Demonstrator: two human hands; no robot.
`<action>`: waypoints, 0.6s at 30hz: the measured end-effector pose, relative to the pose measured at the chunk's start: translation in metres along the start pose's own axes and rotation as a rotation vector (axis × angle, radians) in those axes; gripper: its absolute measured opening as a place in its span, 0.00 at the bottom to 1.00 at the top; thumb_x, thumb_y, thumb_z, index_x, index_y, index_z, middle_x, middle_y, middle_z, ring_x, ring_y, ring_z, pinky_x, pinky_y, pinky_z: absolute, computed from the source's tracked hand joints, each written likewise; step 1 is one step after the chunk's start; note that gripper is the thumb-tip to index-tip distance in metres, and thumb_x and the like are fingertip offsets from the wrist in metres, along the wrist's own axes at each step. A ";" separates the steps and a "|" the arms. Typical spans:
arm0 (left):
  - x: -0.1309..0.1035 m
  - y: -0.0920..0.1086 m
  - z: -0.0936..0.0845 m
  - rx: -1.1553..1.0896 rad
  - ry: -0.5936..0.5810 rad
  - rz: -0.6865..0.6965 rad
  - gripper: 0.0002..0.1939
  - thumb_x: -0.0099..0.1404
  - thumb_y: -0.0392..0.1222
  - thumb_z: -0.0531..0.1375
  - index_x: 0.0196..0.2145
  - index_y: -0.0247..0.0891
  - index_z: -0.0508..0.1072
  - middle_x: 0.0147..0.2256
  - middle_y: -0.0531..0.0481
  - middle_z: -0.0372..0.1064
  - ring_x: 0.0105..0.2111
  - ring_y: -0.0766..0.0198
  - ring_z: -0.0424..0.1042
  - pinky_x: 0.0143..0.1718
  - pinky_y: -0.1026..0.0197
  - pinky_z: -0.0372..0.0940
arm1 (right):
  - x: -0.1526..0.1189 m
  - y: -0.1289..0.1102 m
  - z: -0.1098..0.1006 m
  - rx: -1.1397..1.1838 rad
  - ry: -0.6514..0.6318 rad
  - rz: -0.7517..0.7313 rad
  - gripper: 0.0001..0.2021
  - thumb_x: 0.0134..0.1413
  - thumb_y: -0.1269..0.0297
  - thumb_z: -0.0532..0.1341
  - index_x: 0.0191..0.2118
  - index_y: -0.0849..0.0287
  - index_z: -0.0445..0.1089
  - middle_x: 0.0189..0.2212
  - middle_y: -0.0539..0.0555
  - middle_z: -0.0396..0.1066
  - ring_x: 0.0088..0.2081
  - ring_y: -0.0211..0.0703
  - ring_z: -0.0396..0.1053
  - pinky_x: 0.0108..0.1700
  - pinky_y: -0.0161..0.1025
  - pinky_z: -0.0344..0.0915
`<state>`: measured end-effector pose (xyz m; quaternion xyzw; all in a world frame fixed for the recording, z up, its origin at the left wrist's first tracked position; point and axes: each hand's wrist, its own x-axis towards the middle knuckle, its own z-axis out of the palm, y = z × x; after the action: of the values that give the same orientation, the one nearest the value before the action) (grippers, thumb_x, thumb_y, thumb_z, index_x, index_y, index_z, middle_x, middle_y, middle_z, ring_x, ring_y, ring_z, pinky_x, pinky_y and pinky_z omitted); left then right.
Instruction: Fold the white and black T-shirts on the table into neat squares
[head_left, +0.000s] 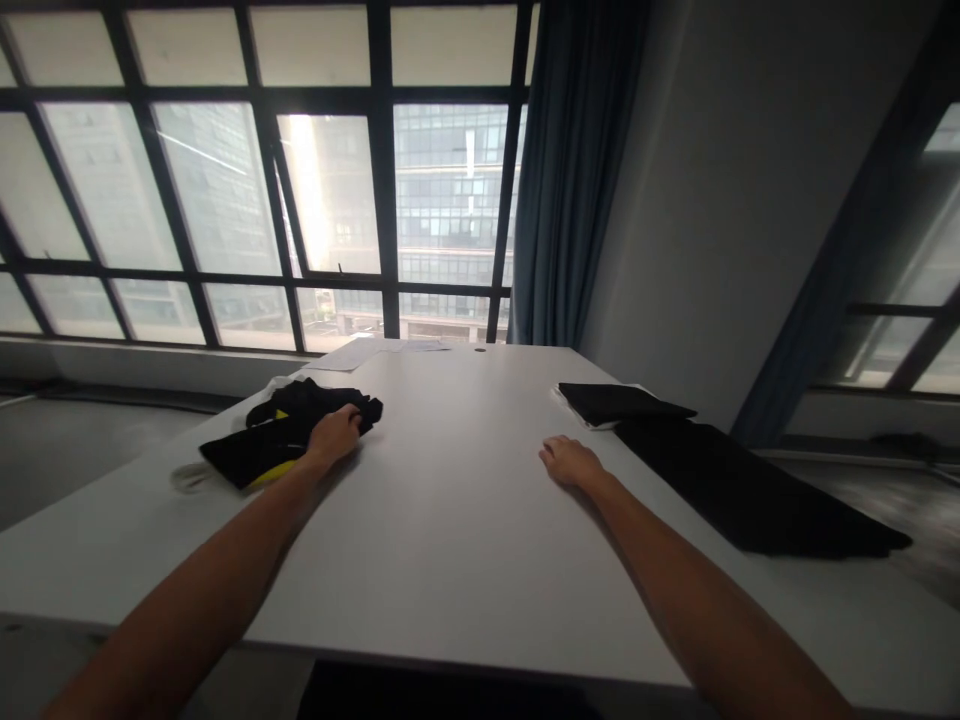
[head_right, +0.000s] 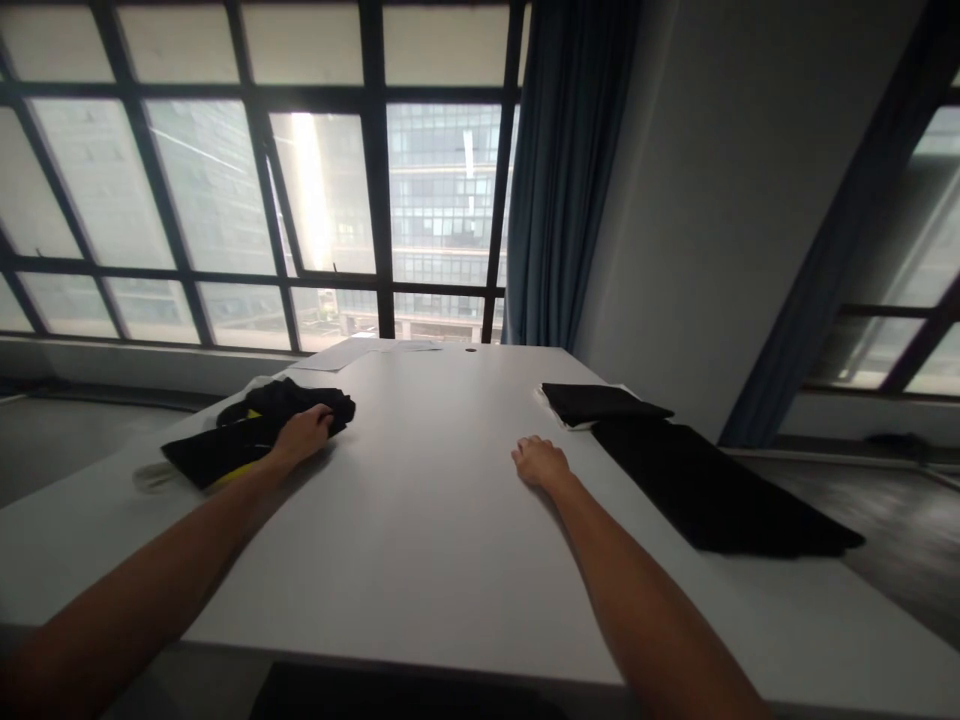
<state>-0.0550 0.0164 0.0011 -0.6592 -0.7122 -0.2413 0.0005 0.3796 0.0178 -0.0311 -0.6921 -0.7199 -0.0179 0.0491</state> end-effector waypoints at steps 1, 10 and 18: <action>-0.006 0.013 0.008 -0.057 -0.033 0.082 0.20 0.69 0.46 0.50 0.51 0.36 0.73 0.47 0.37 0.76 0.47 0.47 0.74 0.50 0.48 0.64 | 0.001 0.000 0.002 0.009 0.015 0.002 0.20 0.65 0.57 0.49 0.55 0.59 0.69 0.56 0.64 0.68 0.55 0.57 0.66 0.53 0.49 0.62; -0.054 0.081 0.035 -0.329 -0.313 0.678 0.23 0.64 0.58 0.58 0.49 0.41 0.77 0.47 0.44 0.77 0.49 0.50 0.73 0.53 0.52 0.64 | 0.000 -0.011 0.003 0.306 0.209 -0.309 0.30 0.54 0.73 0.56 0.65 0.62 0.59 0.64 0.61 0.61 0.64 0.49 0.58 0.65 0.47 0.55; -0.032 0.050 0.017 0.243 -0.245 0.178 0.34 0.66 0.63 0.51 0.60 0.36 0.66 0.59 0.31 0.65 0.59 0.38 0.64 0.56 0.37 0.58 | -0.012 -0.047 0.009 0.399 0.167 -0.515 0.30 0.50 0.77 0.57 0.61 0.60 0.65 0.61 0.60 0.65 0.62 0.49 0.61 0.66 0.50 0.56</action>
<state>0.0013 -0.0068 -0.0075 -0.7390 -0.6699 -0.0704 0.0150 0.3332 0.0048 -0.0387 -0.4603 -0.8540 0.0548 0.2363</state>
